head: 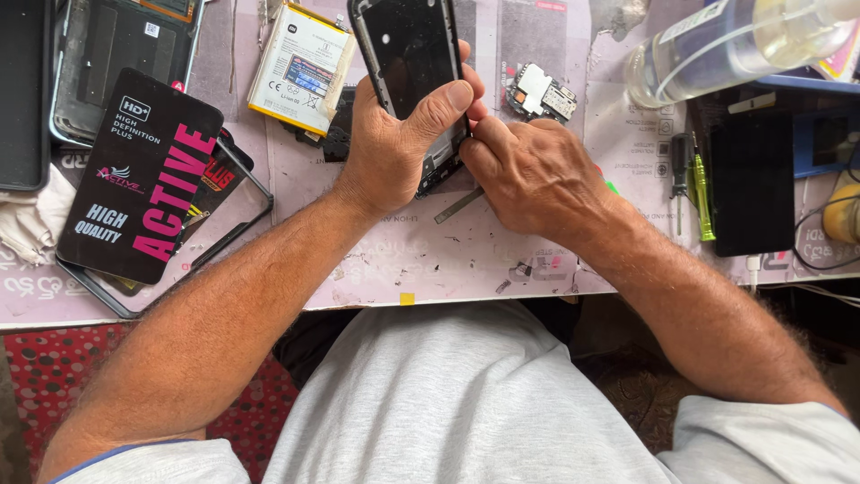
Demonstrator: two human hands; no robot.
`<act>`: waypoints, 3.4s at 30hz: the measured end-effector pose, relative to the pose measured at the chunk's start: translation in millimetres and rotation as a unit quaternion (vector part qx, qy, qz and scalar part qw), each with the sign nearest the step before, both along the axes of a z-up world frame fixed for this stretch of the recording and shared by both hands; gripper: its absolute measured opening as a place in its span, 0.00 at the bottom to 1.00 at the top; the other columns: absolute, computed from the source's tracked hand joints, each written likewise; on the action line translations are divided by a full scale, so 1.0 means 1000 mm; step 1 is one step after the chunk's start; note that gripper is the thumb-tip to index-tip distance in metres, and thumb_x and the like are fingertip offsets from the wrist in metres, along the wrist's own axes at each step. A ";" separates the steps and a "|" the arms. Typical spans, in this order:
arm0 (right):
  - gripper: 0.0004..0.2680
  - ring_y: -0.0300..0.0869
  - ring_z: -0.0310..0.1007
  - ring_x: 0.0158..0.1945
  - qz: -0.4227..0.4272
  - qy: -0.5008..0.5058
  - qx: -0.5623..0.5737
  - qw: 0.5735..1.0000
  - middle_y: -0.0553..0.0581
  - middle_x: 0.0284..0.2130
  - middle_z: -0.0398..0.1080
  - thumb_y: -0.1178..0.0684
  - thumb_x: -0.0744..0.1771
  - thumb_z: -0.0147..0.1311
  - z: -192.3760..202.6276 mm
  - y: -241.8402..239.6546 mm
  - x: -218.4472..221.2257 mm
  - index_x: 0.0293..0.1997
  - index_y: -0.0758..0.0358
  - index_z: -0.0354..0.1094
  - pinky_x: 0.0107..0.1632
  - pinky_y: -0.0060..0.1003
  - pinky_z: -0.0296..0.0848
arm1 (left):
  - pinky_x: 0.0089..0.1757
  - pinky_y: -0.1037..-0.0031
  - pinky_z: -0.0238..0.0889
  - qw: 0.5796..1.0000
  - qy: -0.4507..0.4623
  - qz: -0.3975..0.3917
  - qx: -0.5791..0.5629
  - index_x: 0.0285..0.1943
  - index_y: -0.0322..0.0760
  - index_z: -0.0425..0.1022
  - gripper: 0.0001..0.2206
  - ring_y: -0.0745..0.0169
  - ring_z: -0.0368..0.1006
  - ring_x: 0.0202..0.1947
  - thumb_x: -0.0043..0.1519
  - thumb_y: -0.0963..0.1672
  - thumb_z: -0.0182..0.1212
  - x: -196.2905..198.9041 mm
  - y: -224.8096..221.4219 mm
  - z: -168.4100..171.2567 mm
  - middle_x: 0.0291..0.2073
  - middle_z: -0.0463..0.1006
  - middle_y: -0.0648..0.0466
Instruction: The person disassembles and scrapes a mobile phone frame using tweezers and a thin metal tool, clearing debris from the bottom edge and sides of the internal chassis.
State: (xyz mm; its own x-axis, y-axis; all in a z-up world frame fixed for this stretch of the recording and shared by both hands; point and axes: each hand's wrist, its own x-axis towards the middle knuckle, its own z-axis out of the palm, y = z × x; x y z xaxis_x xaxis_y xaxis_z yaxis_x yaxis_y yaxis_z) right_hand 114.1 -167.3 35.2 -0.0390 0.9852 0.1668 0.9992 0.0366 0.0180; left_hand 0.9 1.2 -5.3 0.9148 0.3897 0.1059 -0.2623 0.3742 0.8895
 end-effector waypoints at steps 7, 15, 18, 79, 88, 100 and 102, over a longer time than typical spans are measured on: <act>0.07 0.45 0.65 0.24 -0.120 0.231 -0.051 0.964 0.54 0.26 0.64 0.59 0.64 0.59 0.021 -0.041 -0.026 0.34 0.63 0.61 0.26 0.41 0.67 | 0.49 0.66 0.80 0.999 -0.009 -0.016 -0.037 0.63 0.29 0.70 0.19 0.61 0.80 0.45 0.70 0.47 0.64 0.001 -0.002 0.002 0.44 0.81 0.49; 0.08 0.47 0.73 0.26 -0.083 0.370 -0.068 0.923 0.56 0.27 0.71 0.57 0.66 0.61 0.047 -0.057 -0.071 0.28 0.63 0.64 0.29 0.41 0.73 | 0.50 0.67 0.81 0.999 -0.001 -0.020 -0.030 0.64 0.30 0.69 0.20 0.61 0.81 0.46 0.70 0.48 0.65 0.002 -0.002 0.002 0.45 0.81 0.49; 0.05 0.45 0.78 0.33 -0.072 0.511 -0.067 0.854 0.59 0.33 0.72 0.56 0.67 0.56 0.064 -0.057 -0.069 0.39 0.68 0.70 0.34 0.36 0.77 | 0.50 0.66 0.81 0.999 -0.009 -0.022 -0.028 0.64 0.30 0.69 0.20 0.61 0.81 0.47 0.70 0.48 0.65 0.001 -0.001 0.001 0.46 0.81 0.49; 0.08 0.42 0.81 0.40 -0.180 0.620 0.212 0.734 0.65 0.39 0.77 0.71 0.65 0.62 0.017 -0.080 -0.073 0.45 0.70 0.72 0.44 0.32 0.82 | 0.51 0.66 0.79 0.996 -0.029 -0.036 -0.075 0.62 0.30 0.70 0.14 0.59 0.80 0.47 0.70 0.43 0.64 0.001 0.000 0.008 0.46 0.80 0.49; 0.06 0.40 0.80 0.44 -0.234 0.588 0.197 0.749 0.62 0.40 0.77 0.70 0.66 0.61 -0.005 -0.041 -0.072 0.41 0.69 0.69 0.47 0.33 0.83 | 0.50 0.70 0.80 0.999 -0.009 -0.039 -0.032 0.66 0.29 0.69 0.18 0.64 0.81 0.45 0.72 0.46 0.63 -0.002 0.002 0.005 0.45 0.81 0.49; 0.06 0.42 0.80 0.44 -0.209 0.603 0.179 0.749 0.63 0.42 0.77 0.69 0.66 0.60 -0.009 -0.039 -0.072 0.42 0.69 0.67 0.47 0.33 0.81 | 0.51 0.71 0.79 0.999 -0.011 -0.041 -0.033 0.64 0.29 0.69 0.17 0.64 0.81 0.46 0.74 0.46 0.63 -0.002 0.001 0.000 0.45 0.81 0.49; 0.07 0.41 0.79 0.42 -0.191 0.610 0.203 0.742 0.62 0.44 0.76 0.68 0.66 0.59 -0.005 -0.039 -0.071 0.43 0.69 0.66 0.44 0.30 0.80 | 0.51 0.71 0.79 0.999 -0.012 -0.041 -0.033 0.64 0.29 0.69 0.17 0.64 0.81 0.46 0.74 0.46 0.63 -0.002 0.001 0.000 0.45 0.80 0.49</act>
State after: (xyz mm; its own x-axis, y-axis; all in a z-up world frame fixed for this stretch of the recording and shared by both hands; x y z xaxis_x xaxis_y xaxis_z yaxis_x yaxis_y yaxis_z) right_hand 43.4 -206.4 29.7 0.6542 0.7442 0.1349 0.2177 -0.0145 -0.9759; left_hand -0.9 2.3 -5.6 0.9418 0.3198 0.1037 -0.2484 0.4538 0.8558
